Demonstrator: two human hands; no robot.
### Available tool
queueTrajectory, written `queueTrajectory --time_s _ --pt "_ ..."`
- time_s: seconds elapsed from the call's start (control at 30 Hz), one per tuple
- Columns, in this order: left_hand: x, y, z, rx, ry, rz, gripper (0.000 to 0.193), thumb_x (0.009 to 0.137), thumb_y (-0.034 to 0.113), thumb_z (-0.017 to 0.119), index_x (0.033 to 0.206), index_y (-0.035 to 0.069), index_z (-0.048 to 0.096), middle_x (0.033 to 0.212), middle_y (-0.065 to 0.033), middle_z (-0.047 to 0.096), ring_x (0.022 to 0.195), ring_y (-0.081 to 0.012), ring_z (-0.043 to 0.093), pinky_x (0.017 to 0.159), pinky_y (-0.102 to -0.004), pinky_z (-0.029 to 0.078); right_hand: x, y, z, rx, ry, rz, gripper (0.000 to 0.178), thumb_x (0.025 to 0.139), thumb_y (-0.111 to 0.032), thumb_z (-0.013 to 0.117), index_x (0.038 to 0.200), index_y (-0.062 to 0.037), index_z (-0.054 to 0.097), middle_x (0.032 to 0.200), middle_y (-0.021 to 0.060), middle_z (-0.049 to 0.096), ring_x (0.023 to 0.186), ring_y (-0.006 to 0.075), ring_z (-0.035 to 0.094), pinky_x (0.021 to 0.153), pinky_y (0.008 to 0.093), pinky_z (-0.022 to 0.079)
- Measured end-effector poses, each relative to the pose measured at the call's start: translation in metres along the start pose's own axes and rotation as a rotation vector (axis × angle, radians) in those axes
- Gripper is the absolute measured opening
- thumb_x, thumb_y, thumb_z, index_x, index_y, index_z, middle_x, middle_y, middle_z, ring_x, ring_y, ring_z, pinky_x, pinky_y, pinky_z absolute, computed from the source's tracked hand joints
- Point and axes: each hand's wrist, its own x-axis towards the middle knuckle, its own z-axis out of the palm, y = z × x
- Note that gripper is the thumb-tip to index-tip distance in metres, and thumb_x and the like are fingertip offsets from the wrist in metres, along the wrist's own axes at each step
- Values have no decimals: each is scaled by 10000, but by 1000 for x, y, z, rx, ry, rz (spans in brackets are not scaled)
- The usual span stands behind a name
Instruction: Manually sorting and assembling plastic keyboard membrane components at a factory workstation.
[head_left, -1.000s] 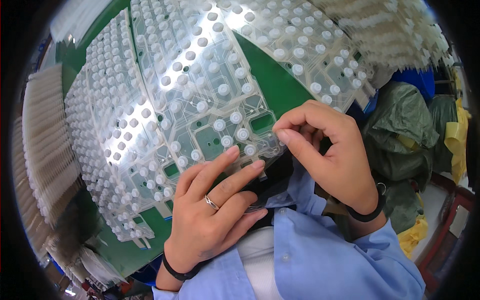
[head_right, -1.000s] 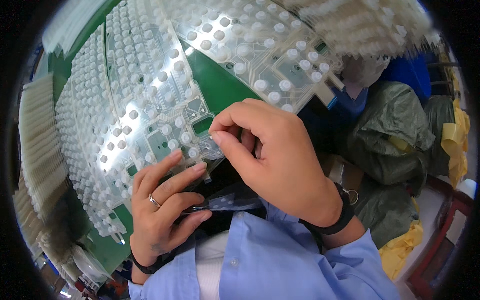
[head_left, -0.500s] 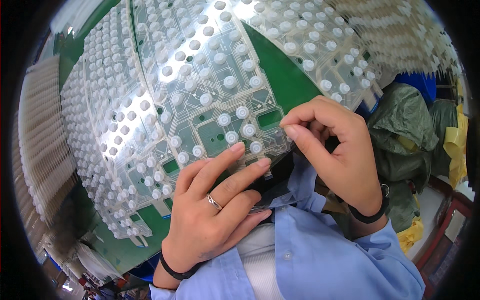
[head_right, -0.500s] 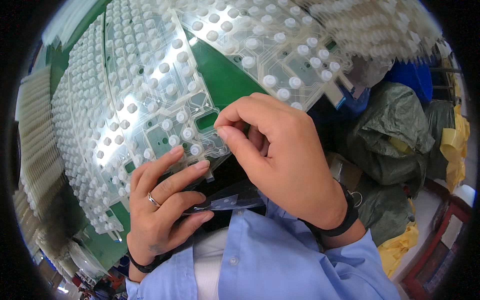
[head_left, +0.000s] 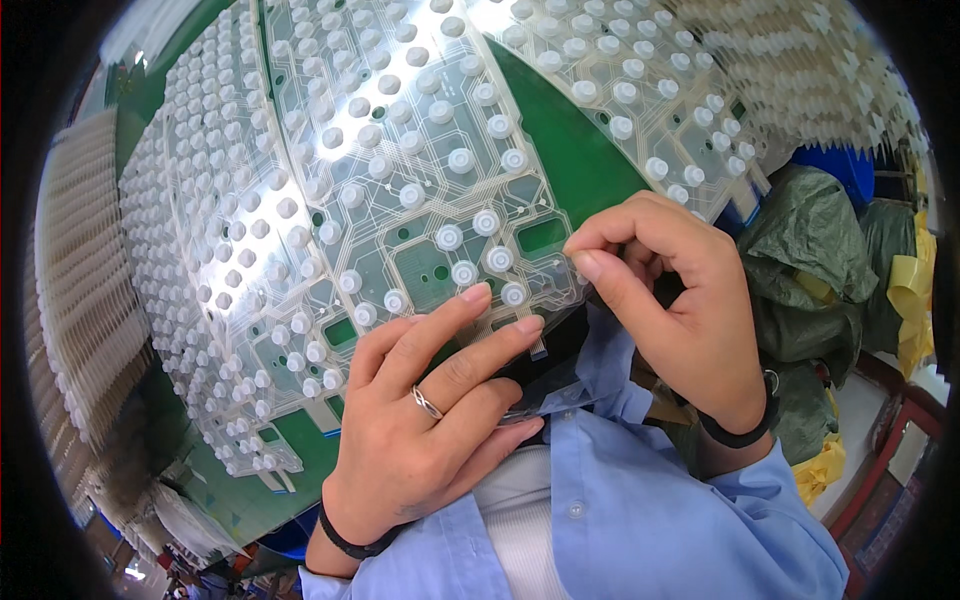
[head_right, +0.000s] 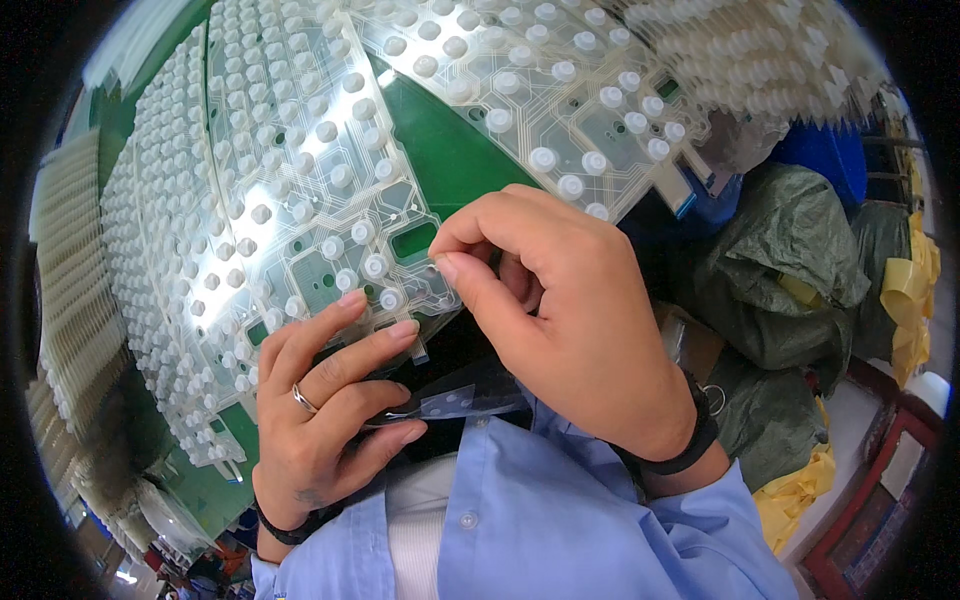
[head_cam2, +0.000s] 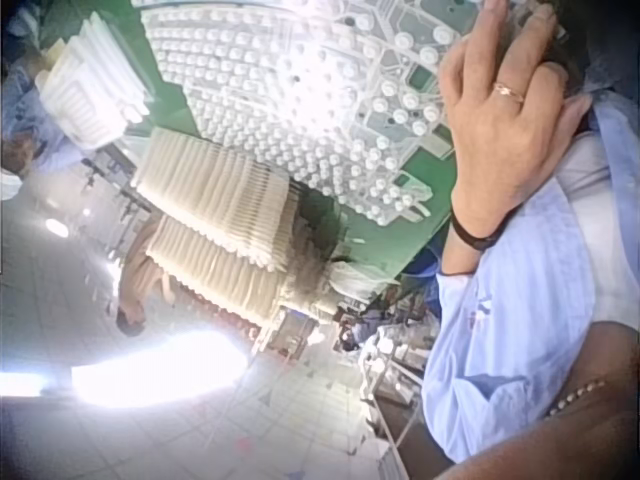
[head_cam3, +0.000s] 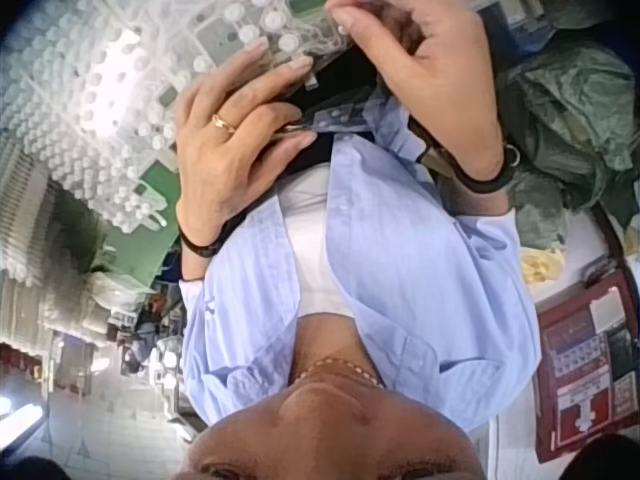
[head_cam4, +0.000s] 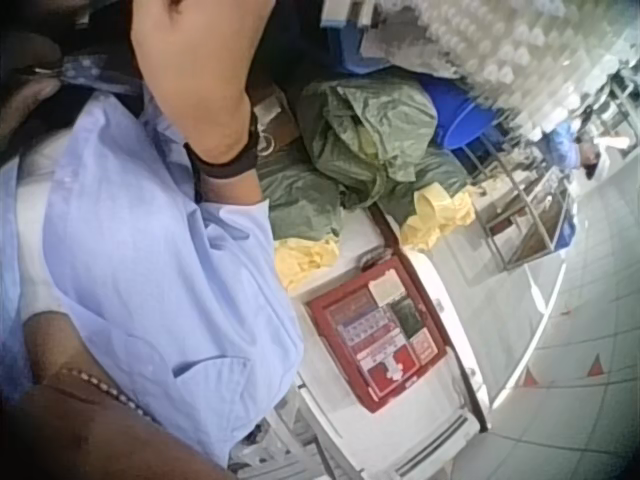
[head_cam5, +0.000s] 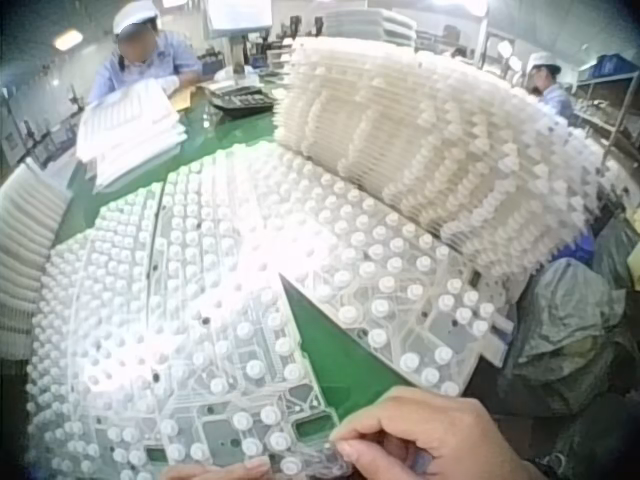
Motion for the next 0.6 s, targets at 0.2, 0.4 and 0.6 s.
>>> queueTrajectory --time_s 0.2,0.4,0.6 --pt "0 0 0 2 -3 4 235 724 294 780 798 114 649 1233 -46 666 1243 -325 535 918 -427 391 0 0 1 -22 12 -6 51 859 9 635 900 2 666 794 9 591 605 36 477 536 194 345" --pt "2 7 -1 158 -103 -7 245 704 291 773 755 121 605 1341 -40 601 1267 -317 495 938 -438 359 0 0 2 -53 16 -32 77 843 29 643 913 6 665 798 17 587 606 40 476 541 194 352" --pt "2 7 -1 132 -111 -19 246 700 288 771 741 124 592 1361 -41 587 1270 -326 483 939 -442 346 -4 -2 1 -15 -7 -11 156 810 61 657 957 12 661 824 38 579 613 54 479 556 202 376"
